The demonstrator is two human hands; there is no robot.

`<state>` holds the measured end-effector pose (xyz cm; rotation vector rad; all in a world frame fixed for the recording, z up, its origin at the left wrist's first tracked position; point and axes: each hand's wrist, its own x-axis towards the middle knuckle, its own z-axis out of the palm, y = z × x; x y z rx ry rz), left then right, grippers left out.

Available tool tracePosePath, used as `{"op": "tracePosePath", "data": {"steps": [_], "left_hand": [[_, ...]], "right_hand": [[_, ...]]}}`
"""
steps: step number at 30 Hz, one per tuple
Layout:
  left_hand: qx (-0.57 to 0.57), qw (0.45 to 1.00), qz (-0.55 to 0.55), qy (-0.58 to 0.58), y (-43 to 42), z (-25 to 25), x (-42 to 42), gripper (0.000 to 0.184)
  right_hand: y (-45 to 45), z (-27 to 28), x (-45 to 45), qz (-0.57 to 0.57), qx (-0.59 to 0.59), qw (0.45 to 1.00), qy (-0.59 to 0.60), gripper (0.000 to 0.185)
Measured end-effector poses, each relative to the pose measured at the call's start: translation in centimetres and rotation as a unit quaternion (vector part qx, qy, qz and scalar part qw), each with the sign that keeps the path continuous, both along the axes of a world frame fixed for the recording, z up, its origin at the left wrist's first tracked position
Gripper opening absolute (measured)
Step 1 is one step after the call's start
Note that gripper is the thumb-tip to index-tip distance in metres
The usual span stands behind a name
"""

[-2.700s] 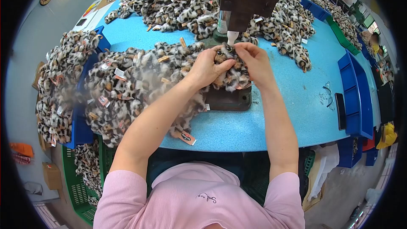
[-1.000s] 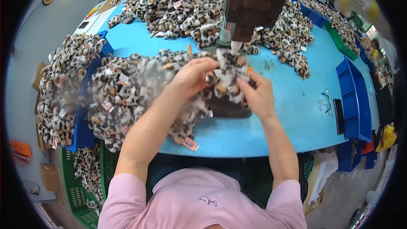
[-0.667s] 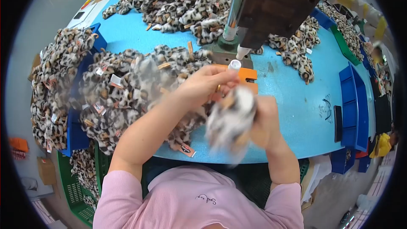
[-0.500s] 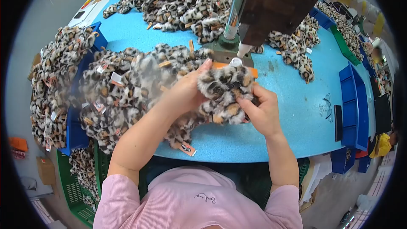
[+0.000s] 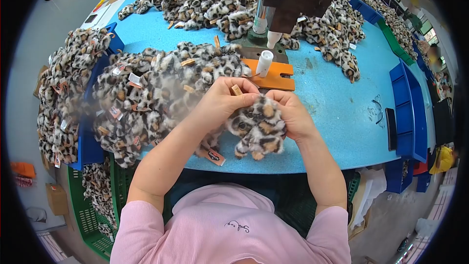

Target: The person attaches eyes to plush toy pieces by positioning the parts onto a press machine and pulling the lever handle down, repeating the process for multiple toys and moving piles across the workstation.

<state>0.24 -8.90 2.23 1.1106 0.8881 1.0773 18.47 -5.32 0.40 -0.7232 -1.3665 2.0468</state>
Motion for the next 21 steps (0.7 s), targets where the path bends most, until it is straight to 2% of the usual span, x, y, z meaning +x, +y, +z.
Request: {"op": "tracePosePath", "data": {"steps": [1,3,8,10,12,13,17,19,21], "left_hand": [[0.000,1.000,0.000,0.001,-0.1,-0.2,0.1,0.012],[-0.045,0.996,0.057,-0.052,-0.6,-0.6,0.5,0.017],[-0.137,0.988,0.023,-0.071,-1.4,-0.3,0.6,0.025],[-0.138,0.980,0.040,-0.138,-1.6,0.4,1.2,0.023],[-0.116,0.985,0.010,-0.129,-1.7,0.2,1.1,0.023],[-0.120,0.990,-0.001,-0.078,-1.6,-0.4,0.5,0.029],[-0.114,0.991,0.011,-0.066,-1.9,-0.2,1.0,0.027],[-0.112,0.993,0.028,0.024,-1.7,-0.4,0.7,0.026],[-0.075,0.994,0.049,0.064,-1.7,-0.4,1.0,0.020]], "right_hand": [[-0.2,0.1,-0.1,0.000,0.000,1.000,0.001,0.017],[-0.9,0.3,-0.4,-0.099,0.026,0.995,0.019,0.015],[-0.9,0.8,-1.2,-0.173,0.090,0.981,0.026,0.014],[-0.9,0.9,-0.6,-0.127,-0.029,0.988,0.085,0.014],[-0.7,-0.2,0.0,-0.120,-0.061,0.986,0.096,0.014],[-0.7,-0.4,0.1,-0.115,-0.072,0.986,0.093,0.015],[-0.9,0.2,1.0,-0.075,-0.053,0.994,0.055,0.016],[-1.3,0.5,1.2,-0.084,-0.045,0.994,0.045,0.016],[-1.6,0.6,1.0,-0.133,-0.022,0.990,0.027,0.011]]}}
